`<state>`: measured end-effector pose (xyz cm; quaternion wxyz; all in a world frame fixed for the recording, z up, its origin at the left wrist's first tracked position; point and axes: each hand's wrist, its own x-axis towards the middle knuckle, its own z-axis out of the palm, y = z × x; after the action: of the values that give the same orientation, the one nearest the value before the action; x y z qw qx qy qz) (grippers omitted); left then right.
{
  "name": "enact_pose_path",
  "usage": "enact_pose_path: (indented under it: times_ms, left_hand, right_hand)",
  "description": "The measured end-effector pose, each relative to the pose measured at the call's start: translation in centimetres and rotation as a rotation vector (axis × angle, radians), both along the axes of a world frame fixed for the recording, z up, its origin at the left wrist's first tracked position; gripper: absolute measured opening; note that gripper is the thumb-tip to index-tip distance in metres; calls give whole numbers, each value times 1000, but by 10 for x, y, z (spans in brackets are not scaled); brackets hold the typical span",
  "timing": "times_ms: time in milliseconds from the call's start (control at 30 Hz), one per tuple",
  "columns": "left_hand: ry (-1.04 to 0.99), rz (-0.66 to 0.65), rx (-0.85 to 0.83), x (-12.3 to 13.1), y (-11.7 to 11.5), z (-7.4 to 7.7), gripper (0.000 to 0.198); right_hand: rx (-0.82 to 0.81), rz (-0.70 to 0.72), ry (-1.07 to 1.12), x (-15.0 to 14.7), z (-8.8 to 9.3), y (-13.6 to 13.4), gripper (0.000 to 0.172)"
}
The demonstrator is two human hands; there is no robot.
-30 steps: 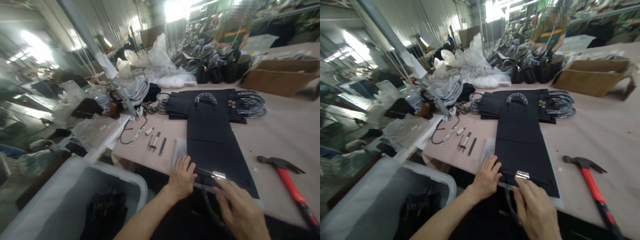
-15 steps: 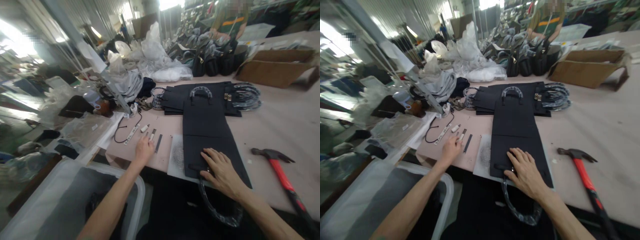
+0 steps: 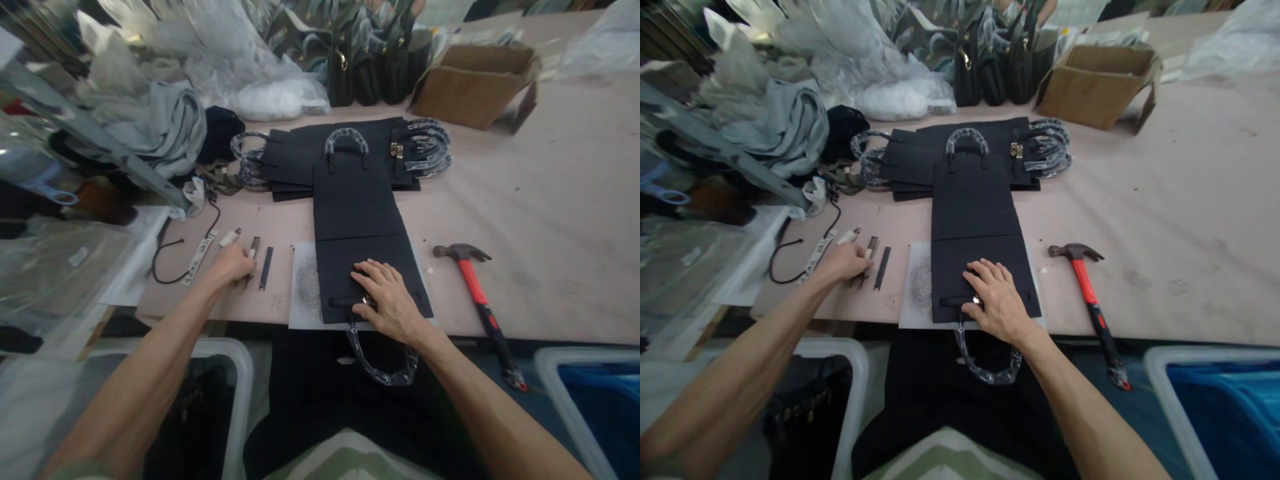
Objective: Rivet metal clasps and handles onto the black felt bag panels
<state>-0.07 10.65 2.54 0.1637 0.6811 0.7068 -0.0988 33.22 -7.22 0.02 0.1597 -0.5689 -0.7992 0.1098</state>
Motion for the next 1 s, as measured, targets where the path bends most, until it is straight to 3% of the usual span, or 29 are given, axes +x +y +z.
enact_pose_path:
  times_ms: [100, 200, 333, 433, 567, 633, 800, 900, 1000]
  left_hand:
    - [-293, 32, 136, -13, -14, -4, 8]
    - [-777, 155, 232, -12, -40, -6, 20]
    - [-1338, 314, 274, 23, -83, -14, 39]
    - [-1544, 280, 299, 57, -108, -25, 36]
    - [-1518, 100, 327, 80, -129, -34, 25]
    - [-1431, 6, 376, 82, -135, -33, 21]
    - [-1254, -126, 430, 77, -144, -30, 17]
    - [-1229, -141, 420, 74, -147, -37, 13]
    - [-1215, -93, 429, 71, -149, -40, 14]
  right_hand:
    - [-4, -4, 9, 0, 1, 0, 52]
    - [-4, -6, 34, 0, 2, 1, 53]
    - [-3, -6, 78, 1, 1, 1, 54]
    - [4, 1, 121, 2, -2, 2, 52]
    - [86, -5, 336, 4, -4, 0, 33]
    - [193, -108, 522, 6, -3, -6, 21]
    - [408, -592, 664, 9, 4, -44, 11]
    - [360, -876, 745, 4, 4, -79, 13]
    - [176, -1132, 971, -7, -2, -110, 25]
